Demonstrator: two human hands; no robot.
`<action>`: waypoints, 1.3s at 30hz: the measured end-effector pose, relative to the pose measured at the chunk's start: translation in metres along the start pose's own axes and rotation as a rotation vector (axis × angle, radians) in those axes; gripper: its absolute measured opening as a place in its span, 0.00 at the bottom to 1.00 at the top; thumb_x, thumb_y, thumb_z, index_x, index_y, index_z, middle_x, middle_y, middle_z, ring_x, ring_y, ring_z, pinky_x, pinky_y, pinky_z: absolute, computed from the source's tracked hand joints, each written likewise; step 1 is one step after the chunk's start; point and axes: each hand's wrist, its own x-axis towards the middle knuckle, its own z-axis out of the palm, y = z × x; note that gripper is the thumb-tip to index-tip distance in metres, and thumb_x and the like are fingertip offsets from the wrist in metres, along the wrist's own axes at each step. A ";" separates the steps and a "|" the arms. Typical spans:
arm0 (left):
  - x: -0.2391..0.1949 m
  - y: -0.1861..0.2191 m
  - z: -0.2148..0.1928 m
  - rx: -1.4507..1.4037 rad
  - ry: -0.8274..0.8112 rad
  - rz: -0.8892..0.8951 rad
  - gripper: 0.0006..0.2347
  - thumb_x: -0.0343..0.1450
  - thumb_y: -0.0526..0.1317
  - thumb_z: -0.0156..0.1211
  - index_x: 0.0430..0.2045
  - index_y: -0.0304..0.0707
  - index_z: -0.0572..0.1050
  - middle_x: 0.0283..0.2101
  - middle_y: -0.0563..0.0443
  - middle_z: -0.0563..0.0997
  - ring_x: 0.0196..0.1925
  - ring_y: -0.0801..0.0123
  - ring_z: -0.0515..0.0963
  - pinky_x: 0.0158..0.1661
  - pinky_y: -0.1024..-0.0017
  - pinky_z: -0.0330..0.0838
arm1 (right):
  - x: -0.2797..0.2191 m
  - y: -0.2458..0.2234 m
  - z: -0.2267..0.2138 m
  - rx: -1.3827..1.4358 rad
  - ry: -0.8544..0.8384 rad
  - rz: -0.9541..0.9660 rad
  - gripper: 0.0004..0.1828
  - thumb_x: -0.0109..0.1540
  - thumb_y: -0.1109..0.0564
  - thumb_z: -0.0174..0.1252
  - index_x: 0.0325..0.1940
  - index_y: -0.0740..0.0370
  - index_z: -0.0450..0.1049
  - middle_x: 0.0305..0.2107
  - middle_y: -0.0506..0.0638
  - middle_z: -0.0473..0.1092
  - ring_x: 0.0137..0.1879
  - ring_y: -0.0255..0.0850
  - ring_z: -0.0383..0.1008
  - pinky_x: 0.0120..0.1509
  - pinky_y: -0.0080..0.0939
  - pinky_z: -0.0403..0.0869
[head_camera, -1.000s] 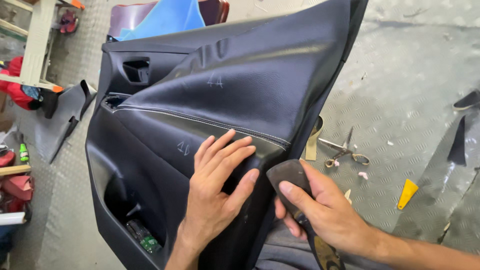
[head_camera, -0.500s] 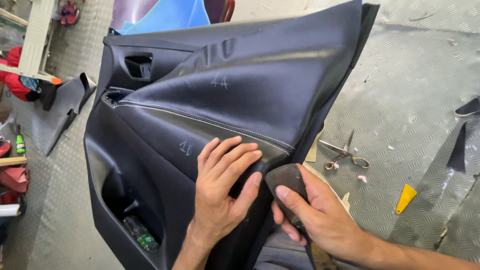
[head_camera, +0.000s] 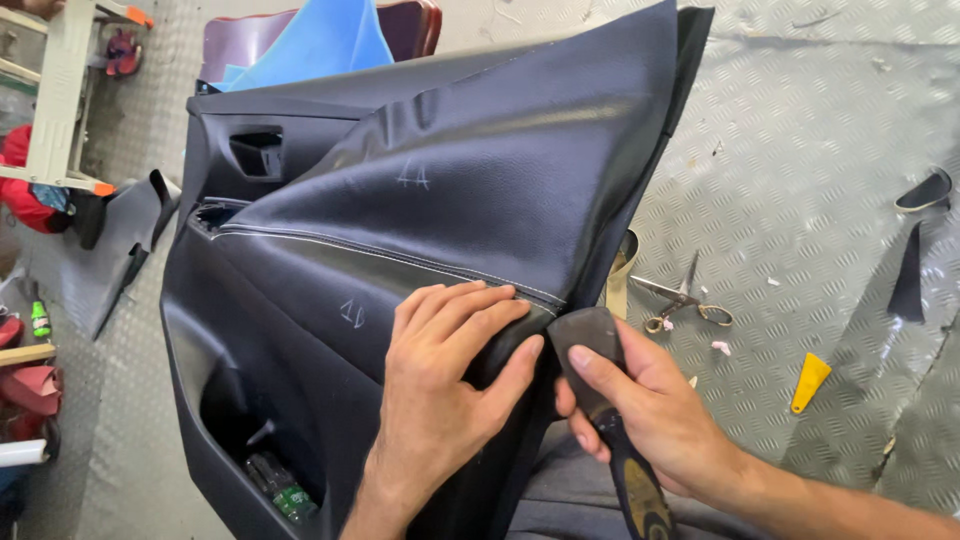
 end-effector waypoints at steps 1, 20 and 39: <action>0.000 0.000 0.001 -0.003 0.001 -0.017 0.11 0.66 0.38 0.70 0.40 0.38 0.81 0.47 0.49 0.84 0.56 0.60 0.81 0.60 0.60 0.68 | 0.001 0.000 0.000 0.007 -0.015 -0.009 0.12 0.67 0.54 0.49 0.51 0.63 0.68 0.24 0.54 0.71 0.20 0.38 0.69 0.20 0.36 0.68; 0.003 0.001 0.011 0.044 -0.012 -0.037 0.11 0.65 0.37 0.70 0.40 0.40 0.82 0.44 0.55 0.84 0.50 0.61 0.80 0.55 0.62 0.67 | 0.006 -0.031 -0.006 -0.114 -0.071 0.203 0.11 0.67 0.52 0.51 0.46 0.63 0.66 0.24 0.51 0.69 0.19 0.32 0.63 0.17 0.32 0.61; 0.004 0.008 0.021 0.135 -0.066 0.012 0.14 0.70 0.36 0.66 0.49 0.31 0.78 0.55 0.42 0.82 0.59 0.55 0.80 0.57 0.59 0.65 | 0.022 -0.029 -0.043 -0.506 -0.110 0.076 0.13 0.68 0.51 0.51 0.45 0.63 0.72 0.20 0.47 0.74 0.19 0.29 0.66 0.21 0.30 0.67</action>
